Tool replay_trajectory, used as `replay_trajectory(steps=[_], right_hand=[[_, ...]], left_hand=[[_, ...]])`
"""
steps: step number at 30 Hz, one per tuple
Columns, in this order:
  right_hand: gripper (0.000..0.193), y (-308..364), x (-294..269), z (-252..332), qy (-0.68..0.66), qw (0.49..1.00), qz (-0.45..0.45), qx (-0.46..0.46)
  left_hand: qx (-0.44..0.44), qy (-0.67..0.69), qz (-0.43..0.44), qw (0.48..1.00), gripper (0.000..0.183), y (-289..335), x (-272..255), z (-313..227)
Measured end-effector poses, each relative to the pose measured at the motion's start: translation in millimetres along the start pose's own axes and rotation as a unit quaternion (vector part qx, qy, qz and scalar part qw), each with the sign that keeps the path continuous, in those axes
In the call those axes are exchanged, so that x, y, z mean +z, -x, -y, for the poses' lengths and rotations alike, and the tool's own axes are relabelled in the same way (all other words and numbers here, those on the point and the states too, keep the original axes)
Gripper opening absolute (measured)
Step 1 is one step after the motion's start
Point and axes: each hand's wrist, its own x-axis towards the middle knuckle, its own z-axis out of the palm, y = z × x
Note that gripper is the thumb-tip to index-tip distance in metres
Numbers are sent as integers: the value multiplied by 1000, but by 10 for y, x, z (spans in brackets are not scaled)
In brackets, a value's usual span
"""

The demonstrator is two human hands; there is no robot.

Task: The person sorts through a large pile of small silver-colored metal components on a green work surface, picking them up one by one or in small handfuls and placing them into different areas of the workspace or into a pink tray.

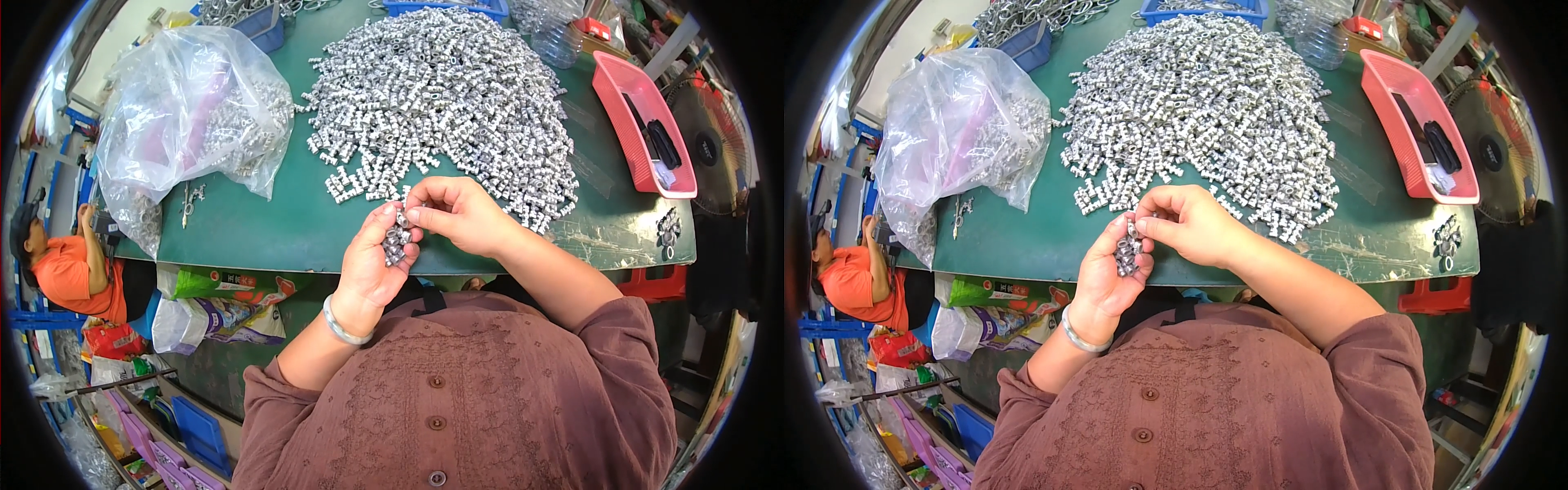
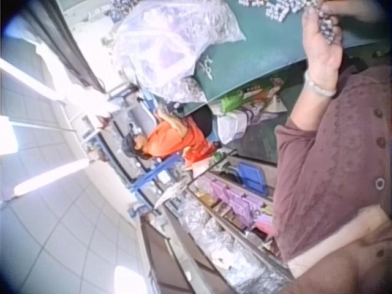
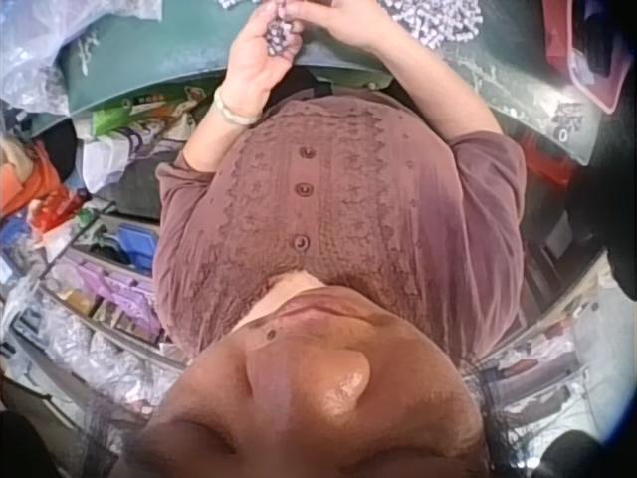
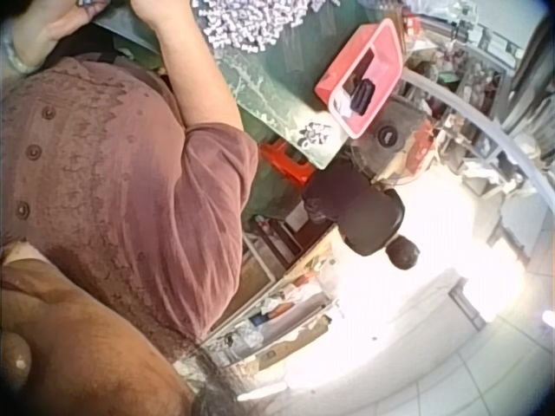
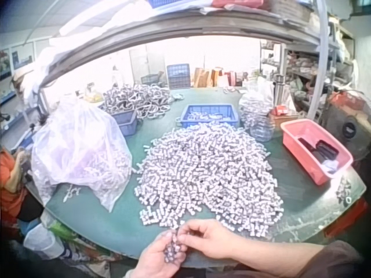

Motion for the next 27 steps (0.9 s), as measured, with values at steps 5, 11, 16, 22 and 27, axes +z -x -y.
replay_trajectory(steps=[5, 11, 16, 22, 27], right_hand=[[13, 47, 35, 97, -46, 999, -13, 7], [43, 103, -120, 45, -56, 998, 12, -6], [45, 141, -71, 14, 33, 996, -42, -68], [46, 197, -24, 80, 192, 971, -54, -134], [46, 206, -3, 88, 246, 952, -54, -172]], left_hand=[[-5, 24, 16, 1000, 13, -31, -77, -30], [6, 26, 21, 999, 14, 36, 15, -76], [35, -45, 28, 998, 15, 35, -44, -44], [61, -163, 32, 984, 23, 77, 60, 9], [71, -185, 47, 979, 18, 49, 19, 21]])
